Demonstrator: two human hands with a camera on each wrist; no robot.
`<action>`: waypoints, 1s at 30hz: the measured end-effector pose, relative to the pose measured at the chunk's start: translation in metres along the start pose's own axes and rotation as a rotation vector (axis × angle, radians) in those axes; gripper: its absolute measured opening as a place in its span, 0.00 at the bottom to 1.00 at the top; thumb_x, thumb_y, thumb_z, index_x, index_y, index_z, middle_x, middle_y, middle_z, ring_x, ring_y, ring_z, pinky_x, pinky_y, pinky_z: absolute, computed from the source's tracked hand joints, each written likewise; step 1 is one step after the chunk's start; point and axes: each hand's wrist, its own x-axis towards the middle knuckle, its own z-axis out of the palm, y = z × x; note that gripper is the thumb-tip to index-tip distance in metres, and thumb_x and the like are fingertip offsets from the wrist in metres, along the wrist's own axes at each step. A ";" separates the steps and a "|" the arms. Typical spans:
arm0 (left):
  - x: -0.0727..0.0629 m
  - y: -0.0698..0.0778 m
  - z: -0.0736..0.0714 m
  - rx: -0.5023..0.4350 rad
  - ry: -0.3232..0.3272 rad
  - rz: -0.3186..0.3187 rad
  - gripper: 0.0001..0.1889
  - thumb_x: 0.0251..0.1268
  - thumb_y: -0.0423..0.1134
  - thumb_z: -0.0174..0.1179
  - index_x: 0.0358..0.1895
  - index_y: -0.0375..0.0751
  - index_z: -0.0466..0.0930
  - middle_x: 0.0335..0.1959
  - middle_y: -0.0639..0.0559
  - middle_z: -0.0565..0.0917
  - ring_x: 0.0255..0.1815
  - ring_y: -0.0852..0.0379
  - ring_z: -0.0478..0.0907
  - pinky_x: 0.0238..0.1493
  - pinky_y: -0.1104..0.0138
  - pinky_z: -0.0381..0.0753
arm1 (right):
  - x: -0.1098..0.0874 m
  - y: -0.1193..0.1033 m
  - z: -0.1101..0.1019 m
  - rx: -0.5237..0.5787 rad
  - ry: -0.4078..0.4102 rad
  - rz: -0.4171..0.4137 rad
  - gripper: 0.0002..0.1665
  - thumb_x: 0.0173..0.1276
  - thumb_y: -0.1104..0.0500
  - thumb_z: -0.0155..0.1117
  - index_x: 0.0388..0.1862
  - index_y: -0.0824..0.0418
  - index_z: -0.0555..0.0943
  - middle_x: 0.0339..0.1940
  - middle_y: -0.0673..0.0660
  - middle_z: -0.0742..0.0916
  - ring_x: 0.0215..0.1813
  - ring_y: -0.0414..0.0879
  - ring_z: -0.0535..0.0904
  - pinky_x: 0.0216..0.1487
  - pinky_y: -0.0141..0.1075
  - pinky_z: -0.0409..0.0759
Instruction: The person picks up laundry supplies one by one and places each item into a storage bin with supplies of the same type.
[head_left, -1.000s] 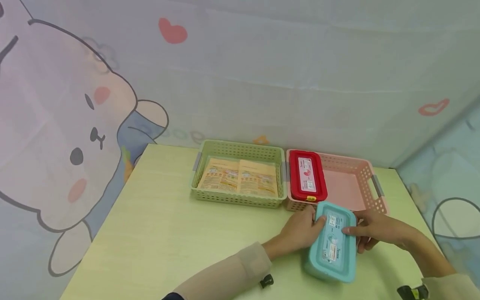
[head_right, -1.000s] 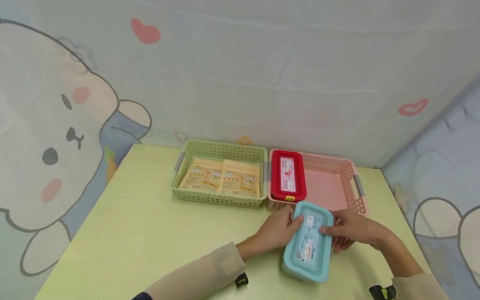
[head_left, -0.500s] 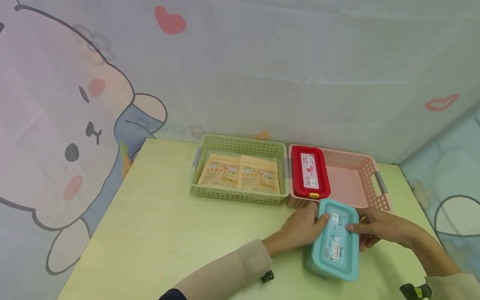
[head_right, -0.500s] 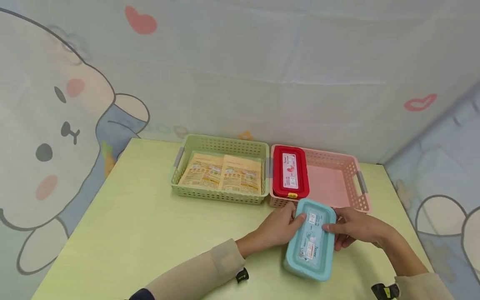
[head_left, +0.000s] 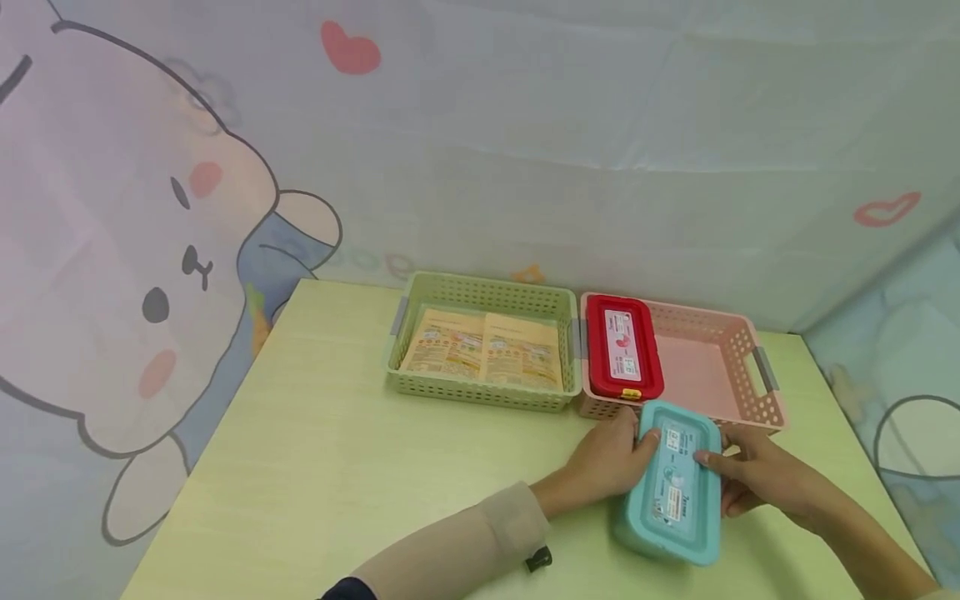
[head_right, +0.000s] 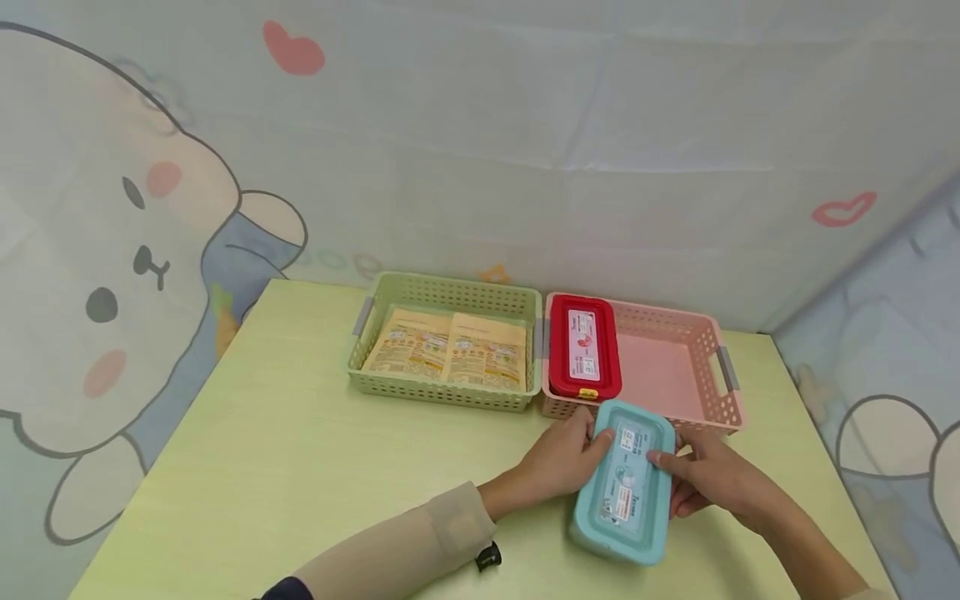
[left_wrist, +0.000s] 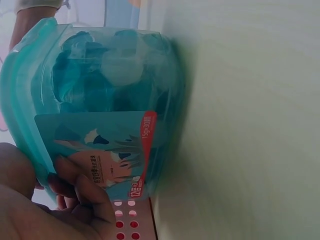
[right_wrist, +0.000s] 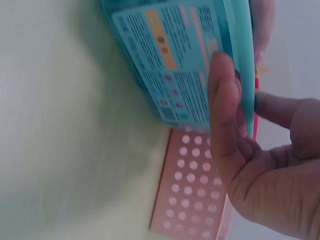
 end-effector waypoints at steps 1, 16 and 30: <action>0.000 0.000 0.001 0.001 0.005 -0.001 0.14 0.83 0.52 0.56 0.43 0.47 0.70 0.25 0.56 0.74 0.20 0.63 0.73 0.21 0.71 0.75 | -0.001 0.001 0.002 0.004 0.011 0.000 0.25 0.85 0.54 0.59 0.59 0.75 0.68 0.34 0.63 0.90 0.26 0.51 0.87 0.31 0.46 0.89; -0.002 -0.003 -0.002 -0.052 0.001 0.006 0.13 0.82 0.51 0.58 0.41 0.49 0.69 0.26 0.56 0.73 0.22 0.63 0.71 0.22 0.72 0.74 | -0.012 0.000 0.005 0.108 -0.065 0.028 0.37 0.82 0.59 0.62 0.73 0.76 0.53 0.40 0.62 0.87 0.33 0.51 0.88 0.39 0.49 0.91; -0.017 0.004 -0.031 -0.088 -0.332 -0.021 0.39 0.76 0.47 0.67 0.80 0.39 0.58 0.34 0.55 0.80 0.25 0.59 0.84 0.28 0.69 0.84 | -0.014 -0.010 0.003 0.039 -0.060 -0.026 0.45 0.81 0.60 0.62 0.82 0.75 0.48 0.38 0.63 0.83 0.30 0.53 0.86 0.34 0.51 0.90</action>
